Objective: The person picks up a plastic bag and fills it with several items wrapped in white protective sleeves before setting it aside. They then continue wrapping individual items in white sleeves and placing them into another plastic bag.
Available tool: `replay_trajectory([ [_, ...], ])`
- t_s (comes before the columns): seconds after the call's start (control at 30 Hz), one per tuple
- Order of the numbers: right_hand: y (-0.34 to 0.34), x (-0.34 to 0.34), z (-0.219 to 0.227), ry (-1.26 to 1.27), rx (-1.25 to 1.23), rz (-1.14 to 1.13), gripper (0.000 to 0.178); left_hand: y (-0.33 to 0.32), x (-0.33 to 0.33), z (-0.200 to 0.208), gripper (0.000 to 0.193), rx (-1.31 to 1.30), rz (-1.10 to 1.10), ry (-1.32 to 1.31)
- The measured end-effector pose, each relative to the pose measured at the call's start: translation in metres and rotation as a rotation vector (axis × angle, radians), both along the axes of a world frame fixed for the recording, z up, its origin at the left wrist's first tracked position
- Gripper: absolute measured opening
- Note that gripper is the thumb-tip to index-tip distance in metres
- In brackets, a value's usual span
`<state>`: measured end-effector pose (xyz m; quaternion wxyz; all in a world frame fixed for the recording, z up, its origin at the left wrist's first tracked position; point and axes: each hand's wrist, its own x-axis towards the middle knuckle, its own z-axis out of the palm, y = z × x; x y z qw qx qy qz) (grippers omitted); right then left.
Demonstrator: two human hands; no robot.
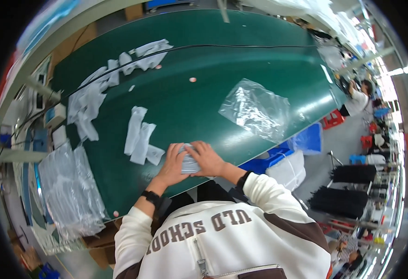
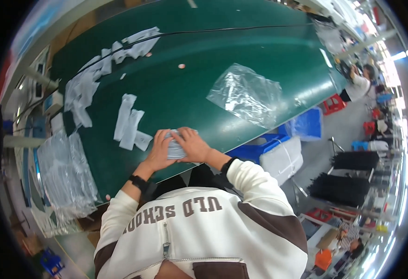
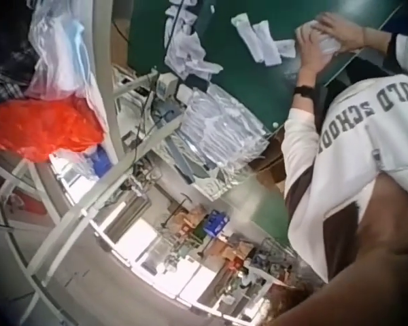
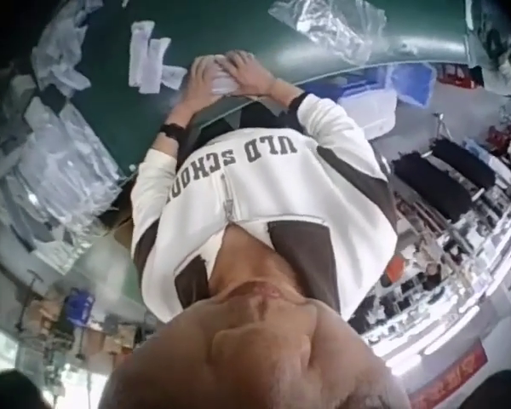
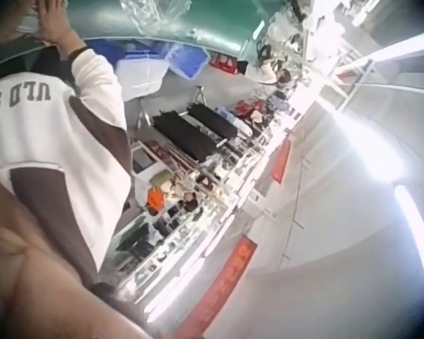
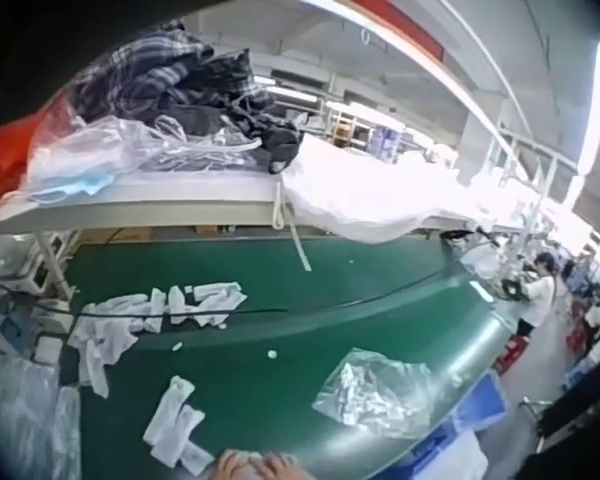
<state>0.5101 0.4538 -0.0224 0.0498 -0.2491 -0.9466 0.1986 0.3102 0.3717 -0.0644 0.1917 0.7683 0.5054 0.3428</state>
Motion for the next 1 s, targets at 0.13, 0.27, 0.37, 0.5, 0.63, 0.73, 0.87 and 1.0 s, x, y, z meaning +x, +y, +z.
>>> replay_trajectory([
  [0.13, 0.008, 0.004, 0.000, 0.040, 0.010, 0.107, 0.104, -0.002, -0.001, -0.005, 0.088, 0.009, -0.013, 0.099],
  [0.27, 0.016, 0.000, -0.019, 0.123, -0.013, 0.153, 0.098, 0.004, -0.008, -0.017, 0.090, 0.061, 0.002, 0.152],
  [0.37, 0.023, 0.010, -0.024, 0.171, -0.038, 0.142, 0.093, 0.010, 0.004, -0.015, 0.087, 0.036, 0.006, 0.157],
  [0.5, 0.033, 0.056, -0.018, 0.228, -0.183, 0.035, 0.091, 0.045, 0.048, 0.016, 0.069, -0.045, -0.011, 0.067],
  [0.63, 0.051, 0.165, 0.011, 0.342, -0.449, -0.249, 0.086, 0.113, 0.134, 0.040, 0.044, -0.047, 0.072, -0.224],
  [0.73, 0.060, 0.267, 0.033, 0.514, -0.339, -0.536, 0.087, 0.159, 0.217, 0.049, 0.038, -0.052, 0.152, -0.253],
  [0.87, 0.062, 0.375, 0.067, 0.658, -0.461, -0.922, 0.084, 0.198, 0.335, 0.090, 0.035, -0.192, -0.213, 0.209],
  [1.0, 0.068, 0.403, 0.066, 0.771, -0.515, -0.992, 0.083, 0.223, 0.359, 0.010, 0.023, -0.065, -0.262, 0.192],
])
